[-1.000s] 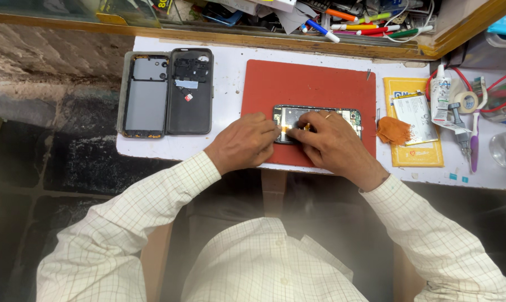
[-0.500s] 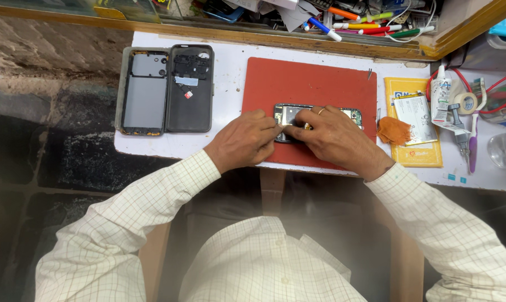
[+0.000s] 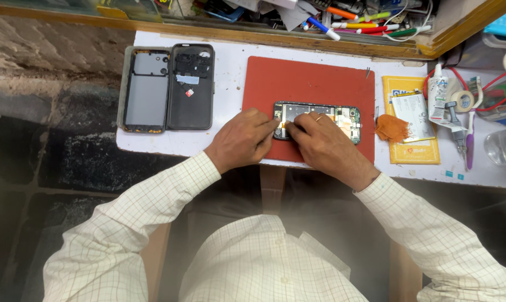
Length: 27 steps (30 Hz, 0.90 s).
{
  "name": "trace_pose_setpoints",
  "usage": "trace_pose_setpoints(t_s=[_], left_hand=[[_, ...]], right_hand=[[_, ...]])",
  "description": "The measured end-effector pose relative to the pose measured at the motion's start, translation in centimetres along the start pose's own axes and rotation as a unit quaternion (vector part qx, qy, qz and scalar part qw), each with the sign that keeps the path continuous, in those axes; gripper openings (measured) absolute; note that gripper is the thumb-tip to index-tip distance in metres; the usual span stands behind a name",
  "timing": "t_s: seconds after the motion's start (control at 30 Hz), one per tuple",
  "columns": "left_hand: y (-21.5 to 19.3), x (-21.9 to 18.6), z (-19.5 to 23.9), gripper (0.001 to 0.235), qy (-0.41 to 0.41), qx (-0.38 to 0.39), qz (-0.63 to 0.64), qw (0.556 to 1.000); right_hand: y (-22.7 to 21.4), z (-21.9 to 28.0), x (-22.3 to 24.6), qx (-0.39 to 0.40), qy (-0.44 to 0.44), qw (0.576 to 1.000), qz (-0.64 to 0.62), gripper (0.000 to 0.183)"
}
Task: The person disassembles a smartphone, removes the old battery, cleans the interior, installs a new battery, and reassembles the device using a screwdriver and cleaning cloth.
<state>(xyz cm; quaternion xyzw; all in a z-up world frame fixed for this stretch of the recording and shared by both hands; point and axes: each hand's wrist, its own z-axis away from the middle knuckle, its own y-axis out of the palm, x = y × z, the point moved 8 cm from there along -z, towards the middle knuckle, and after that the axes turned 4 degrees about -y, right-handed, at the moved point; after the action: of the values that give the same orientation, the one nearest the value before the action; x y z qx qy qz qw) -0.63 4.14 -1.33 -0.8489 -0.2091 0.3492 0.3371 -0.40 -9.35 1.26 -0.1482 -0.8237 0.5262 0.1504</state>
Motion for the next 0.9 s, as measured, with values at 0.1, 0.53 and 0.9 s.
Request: trace_pose_setpoints(t_s=[0.1,0.53,0.9], left_hand=[[0.3,-1.0,-0.1,0.033,0.05,0.009,-0.035,0.998],[1.4,-0.5,-1.0,0.008,0.071,0.054,-0.038,0.995],[-0.4,-1.0,0.0,0.033,0.024,0.009,-0.011,1.0]], right_hand=[[0.2,0.0,0.4,0.013,-0.018,0.999,0.024,0.03],[0.8,-0.8,0.6,0.059,-0.092,0.994,0.013,0.015],[0.1,0.2,0.5,-0.001,-0.021,1.0,0.005,0.028]])
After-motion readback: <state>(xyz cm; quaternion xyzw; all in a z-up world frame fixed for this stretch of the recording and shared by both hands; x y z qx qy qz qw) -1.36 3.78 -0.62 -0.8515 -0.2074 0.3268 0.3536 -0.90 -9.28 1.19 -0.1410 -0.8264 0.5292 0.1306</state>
